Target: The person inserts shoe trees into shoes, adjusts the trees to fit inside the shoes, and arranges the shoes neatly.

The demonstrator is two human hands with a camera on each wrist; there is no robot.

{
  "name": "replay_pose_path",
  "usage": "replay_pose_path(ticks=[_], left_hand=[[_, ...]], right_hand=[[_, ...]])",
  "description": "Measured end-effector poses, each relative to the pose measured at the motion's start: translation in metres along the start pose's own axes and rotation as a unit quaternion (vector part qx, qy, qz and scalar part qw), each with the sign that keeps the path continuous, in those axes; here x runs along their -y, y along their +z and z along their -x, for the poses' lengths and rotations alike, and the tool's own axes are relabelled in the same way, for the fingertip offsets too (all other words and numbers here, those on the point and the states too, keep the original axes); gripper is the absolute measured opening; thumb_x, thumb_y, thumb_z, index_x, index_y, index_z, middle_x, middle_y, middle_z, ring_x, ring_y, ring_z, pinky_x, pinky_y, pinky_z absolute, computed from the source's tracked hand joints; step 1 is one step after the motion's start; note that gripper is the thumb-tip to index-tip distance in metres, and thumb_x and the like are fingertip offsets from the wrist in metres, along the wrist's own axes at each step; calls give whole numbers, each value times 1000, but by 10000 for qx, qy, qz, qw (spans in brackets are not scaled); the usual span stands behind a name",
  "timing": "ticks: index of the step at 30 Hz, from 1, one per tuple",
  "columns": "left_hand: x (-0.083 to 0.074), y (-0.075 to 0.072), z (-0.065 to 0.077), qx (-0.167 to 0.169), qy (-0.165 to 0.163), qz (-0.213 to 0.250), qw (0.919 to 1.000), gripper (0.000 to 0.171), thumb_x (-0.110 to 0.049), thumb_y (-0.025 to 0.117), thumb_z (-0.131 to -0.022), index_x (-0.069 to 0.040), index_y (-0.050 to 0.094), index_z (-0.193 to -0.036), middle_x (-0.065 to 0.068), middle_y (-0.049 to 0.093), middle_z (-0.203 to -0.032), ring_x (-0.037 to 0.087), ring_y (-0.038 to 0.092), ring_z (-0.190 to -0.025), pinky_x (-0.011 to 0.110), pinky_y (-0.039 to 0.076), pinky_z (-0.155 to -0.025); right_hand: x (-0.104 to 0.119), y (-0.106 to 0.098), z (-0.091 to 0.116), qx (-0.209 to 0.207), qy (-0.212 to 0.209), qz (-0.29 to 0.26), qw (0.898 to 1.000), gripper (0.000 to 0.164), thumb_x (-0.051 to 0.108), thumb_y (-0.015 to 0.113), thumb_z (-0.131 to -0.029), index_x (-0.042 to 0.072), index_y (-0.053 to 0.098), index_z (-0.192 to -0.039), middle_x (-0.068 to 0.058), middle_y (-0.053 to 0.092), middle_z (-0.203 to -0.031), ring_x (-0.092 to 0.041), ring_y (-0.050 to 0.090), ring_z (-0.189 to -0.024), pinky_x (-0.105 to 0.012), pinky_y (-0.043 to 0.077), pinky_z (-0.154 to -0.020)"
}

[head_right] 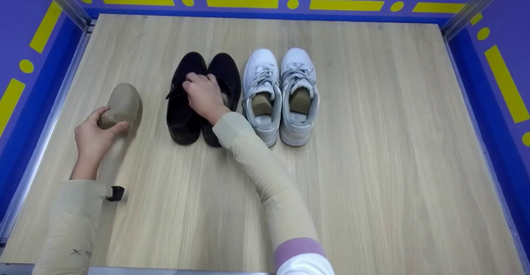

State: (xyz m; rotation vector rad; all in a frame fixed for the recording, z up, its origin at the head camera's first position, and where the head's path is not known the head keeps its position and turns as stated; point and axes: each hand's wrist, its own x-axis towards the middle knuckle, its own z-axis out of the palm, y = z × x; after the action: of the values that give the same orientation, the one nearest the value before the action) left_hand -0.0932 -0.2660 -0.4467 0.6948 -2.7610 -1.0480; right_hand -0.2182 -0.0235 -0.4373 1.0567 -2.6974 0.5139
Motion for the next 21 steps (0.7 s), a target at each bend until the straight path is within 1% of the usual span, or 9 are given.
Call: replay_pose_path(ticks=[6, 10, 15, 18, 21], left_hand=[[-10, -4, 3, 133, 92, 65, 9998, 62, -28, 69, -75, -14, 45, -130, 14, 54, -122, 32, 47, -115, 42, 37, -95], [-16, -5, 6, 114, 227, 123, 9996, 60, -28, 70, -74, -14, 47, -128, 13, 56, -118, 30, 50, -112, 42, 37, -93], [-23, -7, 10, 90, 422, 109, 9990, 59, -28, 70, -74, -14, 48, -127, 13, 58, -115, 29, 53, -107, 42, 39, -91], [-28, -9, 12, 98, 510, 72, 9986, 59, -28, 70, -74, -15, 48, -127, 13, 58, -115, 30, 52, -108, 42, 39, -90], [-34, -11, 15, 120, 591, 62, 9982, 59, -28, 70, -73, -16, 49, -126, 13, 58, -116, 30, 52, -108, 43, 39, -90]], right_hand=[[0, 1, -1, -159, -52, 37, 9999, 7, 12, 59, -79, 10, 65, -82, -1, 60, -98, -17, 60, -87, -37, 39, -80], [0, 0, -2, -177, 11, 0, 9998, 9, 12, 57, -79, 10, 65, -83, -1, 60, -97, -16, 61, -85, -36, 39, -79], [0, 1, -3, -171, 49, 32, 9998, 10, 12, 56, -80, 10, 65, -84, 0, 61, -96, -15, 61, -84, -36, 40, -77], [0, 2, -3, -185, 61, 1, 9998, 9, 12, 56, -80, 9, 65, -83, 0, 61, -96, -14, 61, -84, -36, 40, -77], [0, 2, -3, -210, 121, -67, 9997, 9, 11, 56, -80, 9, 64, -83, 0, 63, -102, -14, 61, -90, -37, 40, -78]])
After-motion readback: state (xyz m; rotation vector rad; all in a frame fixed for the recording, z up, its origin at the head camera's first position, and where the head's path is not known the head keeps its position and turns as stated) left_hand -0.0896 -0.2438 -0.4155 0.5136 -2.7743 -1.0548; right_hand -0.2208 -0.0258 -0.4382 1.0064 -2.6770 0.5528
